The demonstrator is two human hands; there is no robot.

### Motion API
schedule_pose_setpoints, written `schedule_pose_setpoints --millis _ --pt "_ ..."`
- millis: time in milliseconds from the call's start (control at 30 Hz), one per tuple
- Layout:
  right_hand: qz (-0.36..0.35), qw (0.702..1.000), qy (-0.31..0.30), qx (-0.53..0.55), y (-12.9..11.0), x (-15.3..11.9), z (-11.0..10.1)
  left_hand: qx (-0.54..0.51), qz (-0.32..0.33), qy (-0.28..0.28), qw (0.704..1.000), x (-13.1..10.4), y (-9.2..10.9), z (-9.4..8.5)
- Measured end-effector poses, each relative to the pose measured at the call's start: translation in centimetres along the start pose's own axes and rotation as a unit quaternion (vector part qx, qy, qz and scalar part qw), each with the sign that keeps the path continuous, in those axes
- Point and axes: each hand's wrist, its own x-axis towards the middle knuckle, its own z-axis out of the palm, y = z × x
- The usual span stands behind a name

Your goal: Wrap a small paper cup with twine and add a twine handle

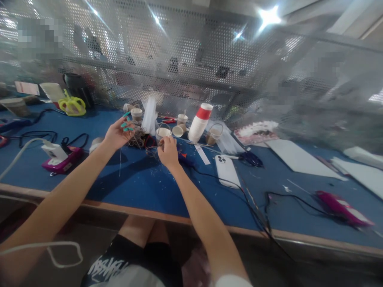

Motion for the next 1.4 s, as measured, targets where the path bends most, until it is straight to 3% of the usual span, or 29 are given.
schedule_pose_setpoints --millis 100,167,367,567,767,933,1167,1233,1400 --pt "-0.012 0.999 0.019 0.041 0.0 0.0 0.1 -0.004 0.001 0.003 1.0 -0.1 -0.3 0.0" --pt "0.016 0.994 0.017 0.103 -0.1 -0.1 0.1 0.01 -0.01 0.002 1.0 -0.1 -0.8 0.0" --pt "0.073 0.962 -0.042 0.26 -0.3 -0.4 0.9 0.048 -0.02 -0.029 0.998 -0.1 -2.1 0.3" --pt "0.129 0.864 -0.146 0.465 -1.0 -0.1 1.9 0.092 -0.025 -0.039 0.995 -0.1 -2.7 0.2" --pt "0.179 0.813 -0.179 0.524 -1.7 -0.4 1.9 0.121 -0.029 -0.048 0.991 0.1 -3.0 0.1" --pt "0.207 0.721 -0.244 0.615 -2.1 -0.5 0.8 0.121 -0.018 -0.053 0.991 0.3 -3.1 -0.2" --pt "0.249 0.628 -0.225 0.702 -2.4 0.2 -0.6 0.087 0.0 0.018 0.996 0.4 -2.8 -0.3" --pt "0.26 0.642 -0.204 0.691 -2.2 0.4 -0.8 0.076 0.006 0.019 0.997 0.4 -2.6 -0.1" --pt "0.302 0.776 -0.119 0.541 -0.7 0.9 -0.5 0.017 0.072 0.044 0.996 0.6 -0.5 -0.5"
